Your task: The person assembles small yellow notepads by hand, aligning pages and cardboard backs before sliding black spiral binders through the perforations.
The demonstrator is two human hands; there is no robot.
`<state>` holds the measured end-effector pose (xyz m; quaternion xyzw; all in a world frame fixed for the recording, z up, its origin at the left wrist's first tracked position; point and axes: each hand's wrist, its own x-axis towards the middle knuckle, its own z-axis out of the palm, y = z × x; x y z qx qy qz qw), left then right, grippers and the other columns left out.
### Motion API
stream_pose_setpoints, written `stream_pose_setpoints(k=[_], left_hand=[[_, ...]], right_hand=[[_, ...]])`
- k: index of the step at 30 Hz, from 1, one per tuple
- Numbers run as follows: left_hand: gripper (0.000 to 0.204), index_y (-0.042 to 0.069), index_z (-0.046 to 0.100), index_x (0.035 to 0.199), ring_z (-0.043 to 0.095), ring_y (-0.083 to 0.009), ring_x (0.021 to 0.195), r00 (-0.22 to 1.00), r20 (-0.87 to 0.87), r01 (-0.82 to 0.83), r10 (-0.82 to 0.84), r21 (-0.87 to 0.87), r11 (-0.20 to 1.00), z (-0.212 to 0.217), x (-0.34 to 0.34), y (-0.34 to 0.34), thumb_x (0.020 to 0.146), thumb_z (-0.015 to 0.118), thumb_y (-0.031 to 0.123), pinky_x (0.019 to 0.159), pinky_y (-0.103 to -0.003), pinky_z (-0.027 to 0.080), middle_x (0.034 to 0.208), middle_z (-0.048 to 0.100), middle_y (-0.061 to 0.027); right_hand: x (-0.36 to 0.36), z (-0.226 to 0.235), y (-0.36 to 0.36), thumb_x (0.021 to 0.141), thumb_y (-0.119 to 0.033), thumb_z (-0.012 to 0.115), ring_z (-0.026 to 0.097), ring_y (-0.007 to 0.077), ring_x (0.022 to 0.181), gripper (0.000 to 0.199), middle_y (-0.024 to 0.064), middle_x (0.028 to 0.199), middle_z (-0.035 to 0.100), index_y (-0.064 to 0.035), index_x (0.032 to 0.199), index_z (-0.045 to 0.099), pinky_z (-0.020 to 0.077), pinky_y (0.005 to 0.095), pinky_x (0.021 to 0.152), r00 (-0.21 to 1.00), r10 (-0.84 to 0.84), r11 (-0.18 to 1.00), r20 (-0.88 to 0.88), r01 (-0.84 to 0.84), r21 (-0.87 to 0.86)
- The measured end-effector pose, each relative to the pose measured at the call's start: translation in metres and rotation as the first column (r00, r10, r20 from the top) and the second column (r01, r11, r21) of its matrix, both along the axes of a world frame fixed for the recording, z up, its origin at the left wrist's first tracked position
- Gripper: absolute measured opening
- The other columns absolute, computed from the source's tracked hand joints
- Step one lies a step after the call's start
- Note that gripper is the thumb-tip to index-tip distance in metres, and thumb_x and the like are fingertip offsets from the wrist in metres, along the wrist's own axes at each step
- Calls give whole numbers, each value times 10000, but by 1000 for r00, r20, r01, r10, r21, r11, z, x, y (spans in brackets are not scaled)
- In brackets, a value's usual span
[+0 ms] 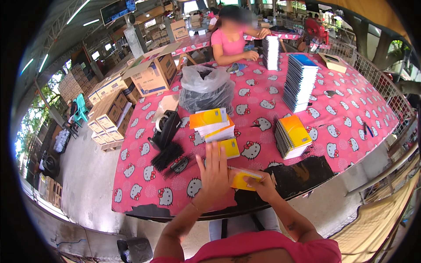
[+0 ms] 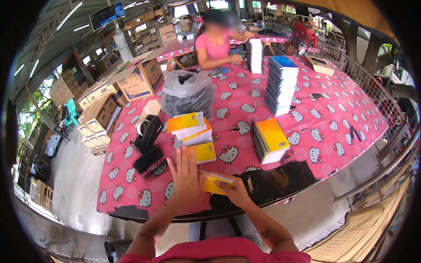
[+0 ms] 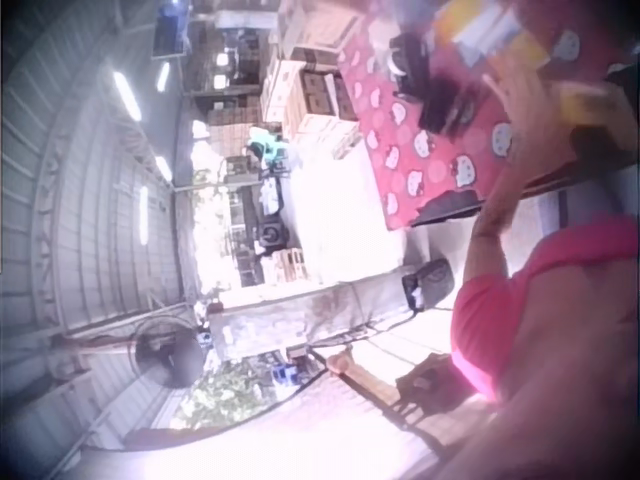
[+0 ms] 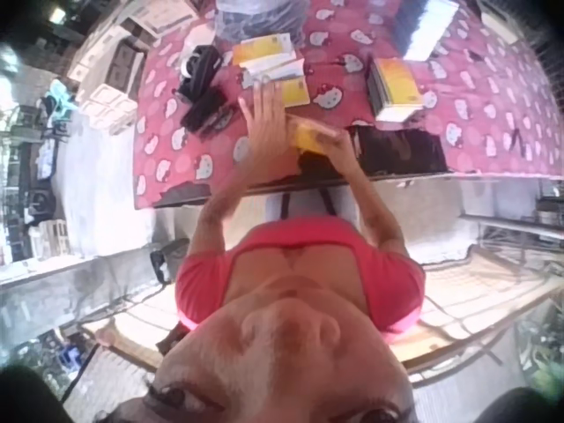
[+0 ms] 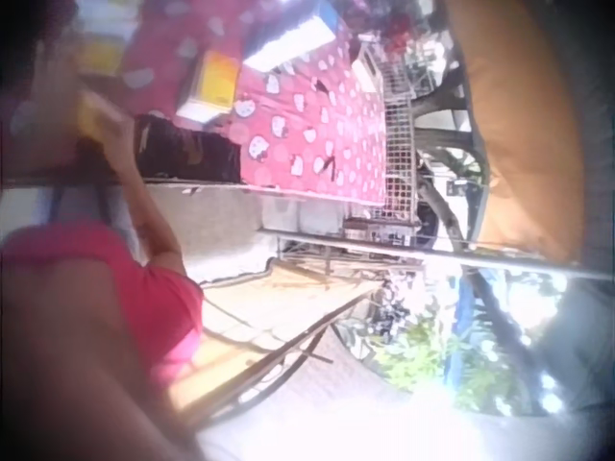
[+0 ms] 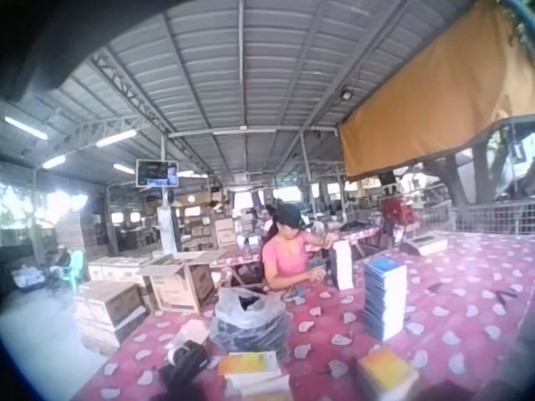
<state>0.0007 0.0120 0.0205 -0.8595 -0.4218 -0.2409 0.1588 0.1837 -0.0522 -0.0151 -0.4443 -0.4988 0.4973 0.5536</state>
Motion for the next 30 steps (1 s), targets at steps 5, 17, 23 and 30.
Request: stream_pose_setpoints(k=[5, 17, 23, 30], left_hand=[[847, -51, 338, 1469, 255, -418, 1465, 978, -36, 206, -207, -28, 978, -52, -3, -48, 953, 409, 617, 1144, -641, 102, 1535, 328, -275], [786, -46, 389, 1440, 312, -388, 1442, 997, -25, 73, -76, -97, 993, -4, 4, -28, 918, 553, 518, 1126, -657, 142, 1526, 341, -260], [539, 60, 516, 1348, 498, -303, 1275, 982, 115, 162, -150, -105, 981, -12, -11, -29, 916, 607, 370, 1134, -633, 145, 1318, 551, -151], [508, 39, 544, 1289, 492, -322, 1263, 964, 39, 266, -265, -256, 929, -23, -21, 1, 924, 604, 387, 1141, -618, 169, 1310, 534, -145]], right_hand=[[8, -3, -5, 968, -118, 632, 578, 33, 844, 308, 3, 989, 688, 7, 1249, 644, 490, 212, 740, 998, -20, 1000, -55, 20, 10], [5, 13, -1, 960, -106, 638, 610, 91, 976, 332, 40, 1112, 688, 21, 1267, 619, 507, 265, 874, 995, 67, 998, 75, -67, 0], [8, -11, 15, 950, -73, 628, 646, 98, 952, 296, 68, 1064, 724, -1, 1236, 647, 521, 273, 850, 986, 128, 988, 102, -136, 73], [2, -40, 20, 945, -91, 646, 651, 100, 938, 294, 64, 1040, 730, -19, 1229, 657, 521, 275, 838, 951, 221, 975, 214, -212, -66]])
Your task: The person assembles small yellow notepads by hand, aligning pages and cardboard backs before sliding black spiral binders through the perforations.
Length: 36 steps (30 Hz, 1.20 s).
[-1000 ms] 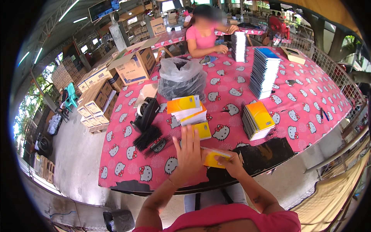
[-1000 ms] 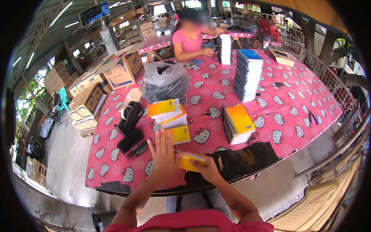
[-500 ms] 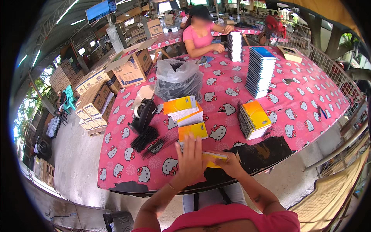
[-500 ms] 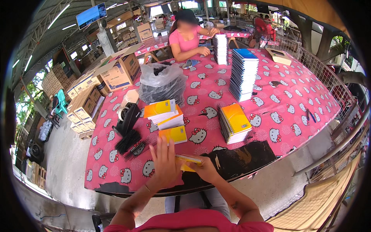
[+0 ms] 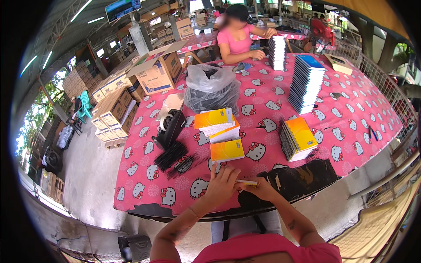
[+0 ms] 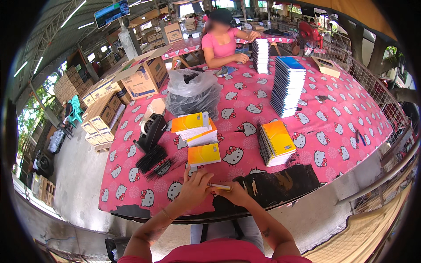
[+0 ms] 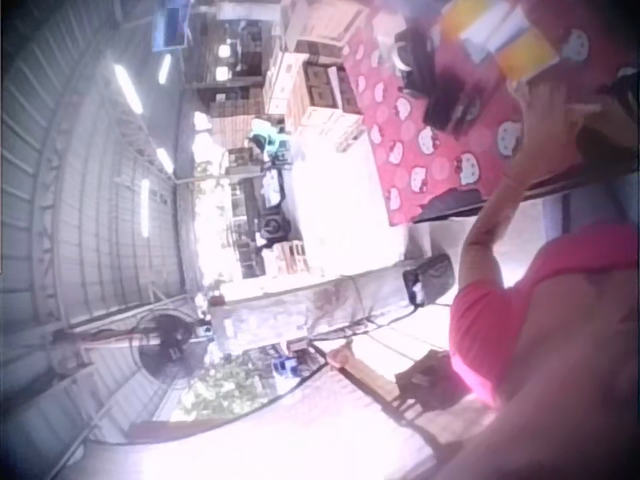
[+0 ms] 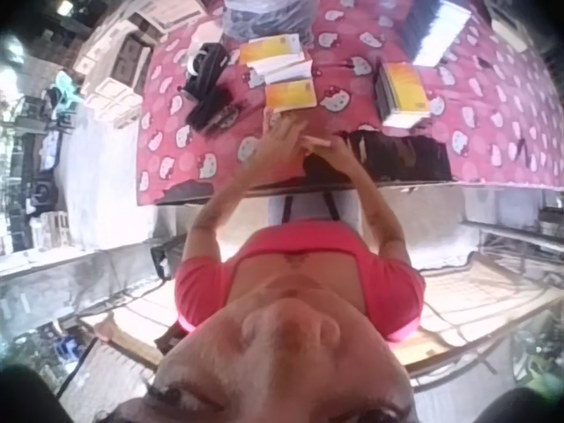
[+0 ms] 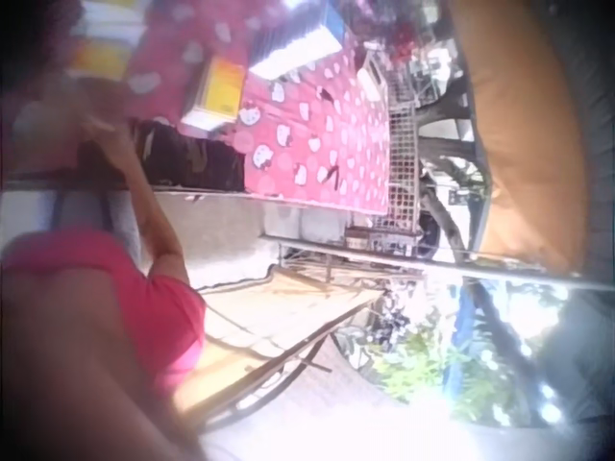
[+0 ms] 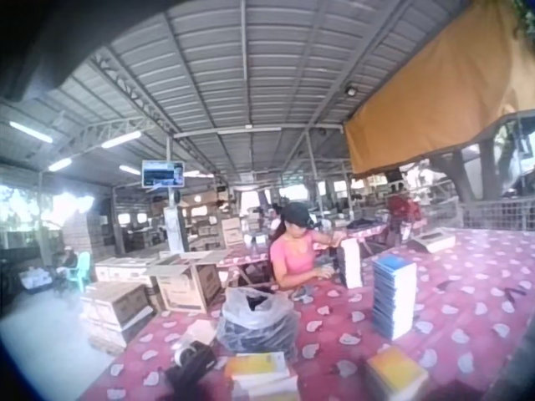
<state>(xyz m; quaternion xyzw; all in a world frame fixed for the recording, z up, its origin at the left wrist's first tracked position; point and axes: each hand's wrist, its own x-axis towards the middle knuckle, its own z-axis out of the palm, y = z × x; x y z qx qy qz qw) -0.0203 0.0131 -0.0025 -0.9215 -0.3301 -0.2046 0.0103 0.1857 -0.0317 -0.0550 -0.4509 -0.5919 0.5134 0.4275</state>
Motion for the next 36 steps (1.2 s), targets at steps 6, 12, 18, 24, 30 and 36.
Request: stream_pose_setpoints(k=[6, 12, 18, 24, 30, 36], left_hand=[[781, -45, 388, 1435, 317, -401, 1425, 993, 106, -52, 59, -67, 996, -26, 13, -60, 931, 530, 534, 1114, -650, 210, 1519, 344, -237], [851, -53, 350, 1463, 297, -399, 1441, 991, 60, -125, 121, 68, 990, 16, 15, -26, 933, 472, 601, 1132, -640, 173, 1522, 343, -255], [869, -45, 339, 1472, 239, -396, 1474, 994, 85, -79, 74, 62, 995, 16, 28, -20, 933, 424, 631, 1154, -632, 72, 1547, 318, -242], [850, -19, 340, 1488, 255, -357, 1475, 992, 109, -70, 66, 42, 997, -9, 30, -42, 944, 396, 632, 1152, -622, 87, 1550, 332, -216], [808, -60, 311, 1486, 256, -374, 1472, 995, 91, -34, 36, -32, 999, -25, 30, -44, 990, 367, 576, 1150, -636, 82, 1553, 308, -245], [392, 77, 578, 1222, 570, -261, 1166, 982, 188, 0, 6, -30, 1000, -3, 30, 6, 952, 589, 360, 1154, -612, 144, 1208, 608, -89]], right_hand=[[-4, 6, -3, 952, -80, 637, 637, 89, 954, 288, 47, 1035, 717, 14, 1224, 643, 524, 268, 830, 987, -79, 996, -137, 73, -50], [-15, 26, -1, 959, -84, 601, 648, 92, 894, 303, 61, 1009, 718, 8, 1248, 619, 536, 283, 777, 991, 2, 1000, -137, 2, 28], [-9, 23, -2, 938, -85, 611, 645, 105, 877, 240, 85, 993, 716, 10, 1157, 640, 523, 314, 760, 997, -44, 994, 68, 37, 105], [-5, 26, 10, 934, -85, 620, 641, 117, 906, 238, 87, 992, 710, -1, 1156, 635, 517, 326, 773, 986, -90, 987, -141, 107, 120], [-1, 3, 21, 932, -83, 632, 645, 120, 866, 257, 114, 948, 711, -10, 1178, 639, 515, 315, 769, 992, -125, 986, -1, 124, 112], [10, -11, 25, 912, -87, 658, 632, 96, 826, 195, 93, 896, 711, 4, 1085, 662, 506, 310, 746, 992, -62, 996, 106, 55, 66]])
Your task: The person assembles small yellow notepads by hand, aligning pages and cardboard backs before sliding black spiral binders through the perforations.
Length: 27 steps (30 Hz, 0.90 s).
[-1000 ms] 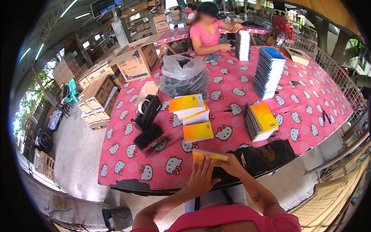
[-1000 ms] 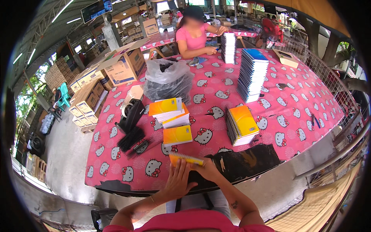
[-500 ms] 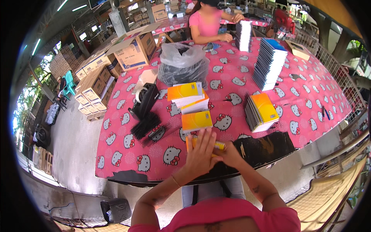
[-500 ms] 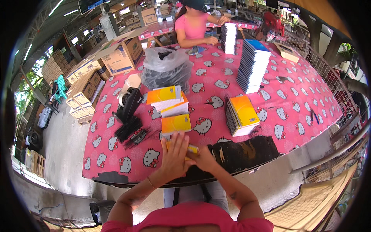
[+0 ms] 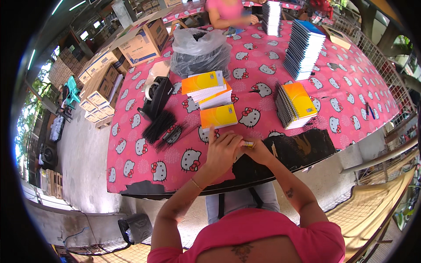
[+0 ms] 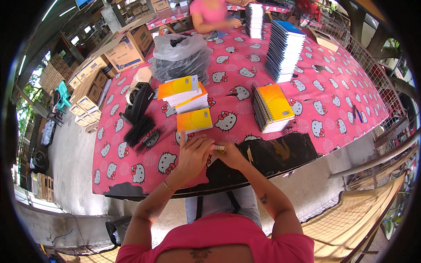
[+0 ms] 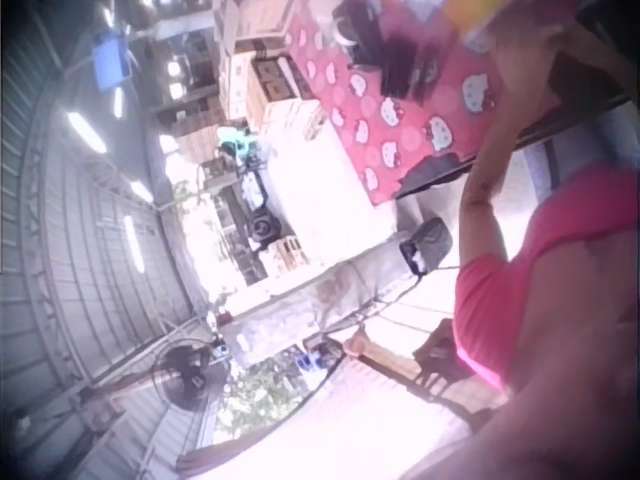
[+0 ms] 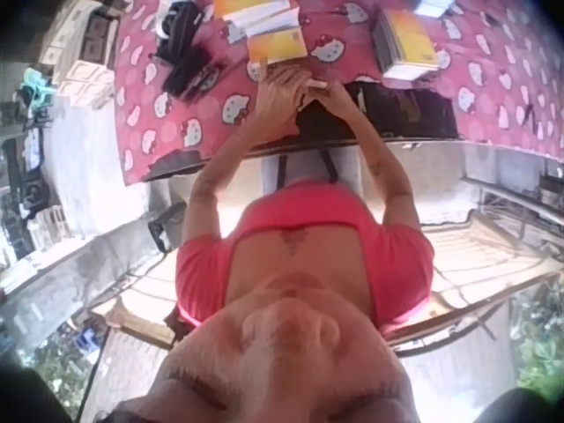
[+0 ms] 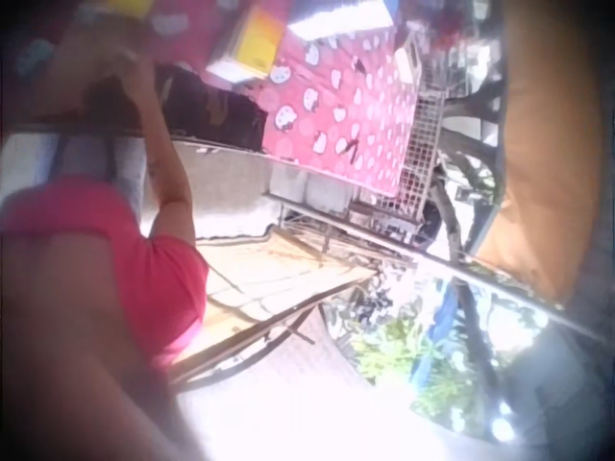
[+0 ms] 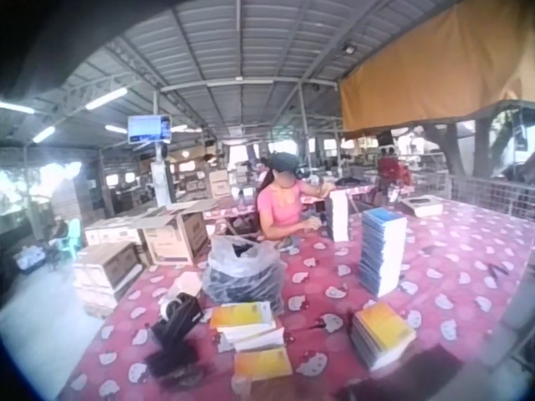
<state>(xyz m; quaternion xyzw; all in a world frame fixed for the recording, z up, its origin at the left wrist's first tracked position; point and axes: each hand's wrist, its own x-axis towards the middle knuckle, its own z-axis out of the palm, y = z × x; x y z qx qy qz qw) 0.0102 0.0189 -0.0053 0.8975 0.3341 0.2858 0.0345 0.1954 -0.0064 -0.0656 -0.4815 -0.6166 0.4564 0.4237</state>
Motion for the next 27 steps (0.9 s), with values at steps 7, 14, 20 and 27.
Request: stream_pose_setpoints(k=[7, 14, 20, 27], left_hand=[[321, 124, 607, 1113, 628, -250, 996, 999, -27, 48, -46, 61, 997, -1, 4, 11, 911, 651, 370, 1149, -608, 186, 1124, 610, -54], [225, 116, 651, 1037, 638, -233, 935, 989, 138, 41, -47, 49, 998, 8, 17, 0, 889, 684, 283, 1122, -599, 258, 975, 646, -21], [221, 113, 660, 1007, 643, -228, 882, 981, 155, 109, -120, 77, 991, -4, 17, -1, 846, 725, 249, 1114, -554, 303, 933, 653, -17], [240, 89, 647, 982, 635, -247, 845, 987, 130, 87, -94, 55, 995, 4, 13, 1, 824, 742, 243, 958, -470, 445, 876, 631, -54]], right_hand=[[1, 8, 0, 874, -111, 700, 665, 172, 816, 209, 116, 902, 704, 11, 1038, 659, 512, 312, 775, 995, -4, 1000, 102, 4, 1], [17, 45, -13, 834, -99, 738, 705, 221, 965, 285, 155, 1029, 711, 8, 1091, 678, 537, 329, 855, 940, -185, 900, 286, 45, 433], [50, 42, -15, 871, -60, 712, 680, 121, 922, 259, 88, 979, 729, 12, 1119, 694, 539, 280, 833, 999, -16, 1000, -50, 16, -8], [53, 54, -1, 856, -44, 706, 666, 118, 812, 115, 72, 849, 691, 14, 946, 662, 537, 267, 742, 992, 106, 982, 64, -114, 148]])
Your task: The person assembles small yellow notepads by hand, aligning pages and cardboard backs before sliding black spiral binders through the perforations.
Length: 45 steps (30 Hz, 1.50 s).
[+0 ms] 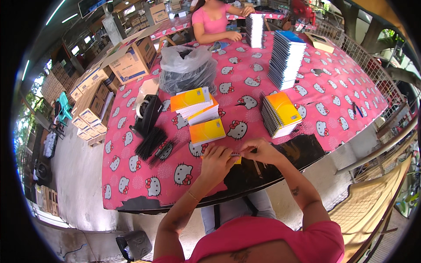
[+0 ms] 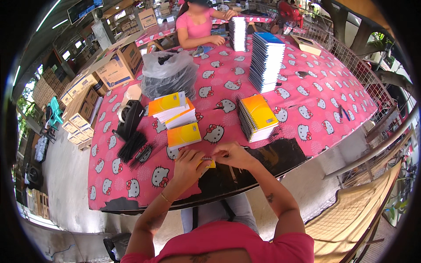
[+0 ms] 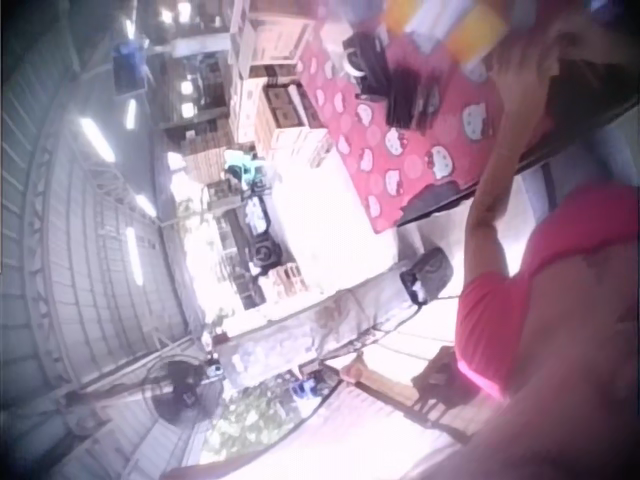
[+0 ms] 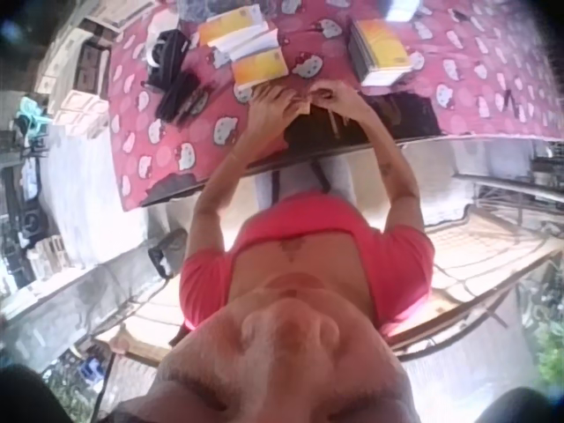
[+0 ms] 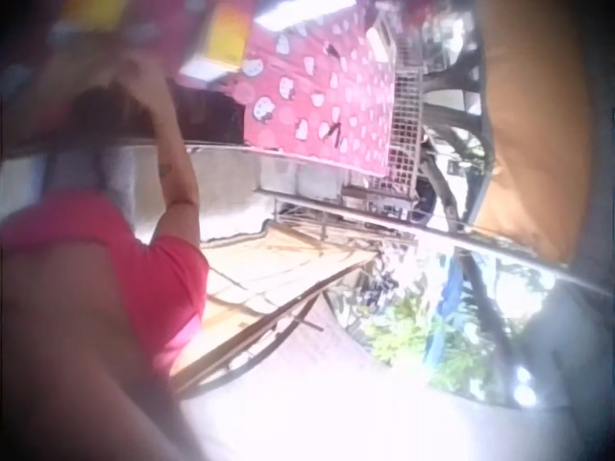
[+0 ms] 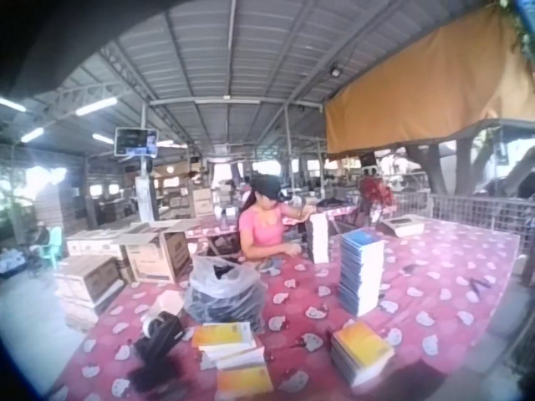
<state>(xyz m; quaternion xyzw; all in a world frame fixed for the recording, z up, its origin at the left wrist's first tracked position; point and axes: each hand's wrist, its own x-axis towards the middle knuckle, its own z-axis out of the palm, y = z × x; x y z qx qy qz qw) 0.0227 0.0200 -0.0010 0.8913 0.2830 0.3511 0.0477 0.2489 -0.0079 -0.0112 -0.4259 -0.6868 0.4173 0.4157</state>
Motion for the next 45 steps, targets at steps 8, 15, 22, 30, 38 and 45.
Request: stream_pose_setpoints(k=[8, 15, 22, 30, 38, 45], left_hand=[[206, 36, 635, 1010, 650, -300, 796, 997, -29, -70, 68, -78, 994, 17, 2, -15, 859, 692, 163, 718, -404, 529, 848, 639, -104], [277, 0, 639, 1204, 695, -261, 984, 889, 441, 334, -125, -435, 836, 94, 9, -22, 942, 628, 89, 858, -333, 530, 1145, 685, -180], [181, -37, 659, 1088, 689, -234, 950, 915, 402, 176, -22, -349, 920, 60, -20, -3, 932, 630, 50, 832, -315, 534, 1025, 683, -155], [200, -7, 661, 1084, 689, -313, 908, 930, 363, 208, -59, -387, 898, 38, -9, 9, 894, 670, 53, 761, -362, 542, 1015, 684, -167], [257, 6, 622, 1133, 662, -380, 909, 929, 268, 297, -254, -134, 945, 70, 100, 62, 939, 627, 175, 760, -429, 533, 1029, 662, -184], [432, 16, 651, 1115, 643, -419, 1000, 982, -155, 89, -111, -143, 986, 64, 225, 134, 1008, 452, 384, 887, -504, 491, 1086, 666, -244]], right_hand=[[-33, 1, -15, 807, -47, 699, 657, 227, 770, 195, 101, 807, 587, -12, 968, 594, 539, 330, 661, 875, -465, 857, 132, 408, 314], [-17, 43, -32, 907, -89, 686, 591, 173, 1095, 583, 107, 1132, 613, -23, 1427, 432, 519, 298, 917, 863, -465, 861, -198, 493, 126], [147, 103, 19, 912, -131, 661, 666, 251, 994, 425, 140, 1095, 686, -1, 1307, 573, 513, 373, 829, 785, -613, 790, 90, 605, 102], [154, 71, 28, 831, -351, 734, 626, 340, 989, 561, 181, 1048, 613, -20, 1269, 619, 488, 421, 859, 544, -630, 741, 553, 635, 219], [69, 67, -8, 917, -170, 616, 539, 323, 1021, 331, 141, 1099, 565, -48, 1224, 602, 409, 440, 841, 322, -946, 201, 32, 506, 839], [69, 24, 24, 884, -184, 630, 533, 320, 1005, 267, 133, 1067, 576, -66, 1121, 593, 377, 446, 844, 324, -945, 140, -38, 509, 849]])
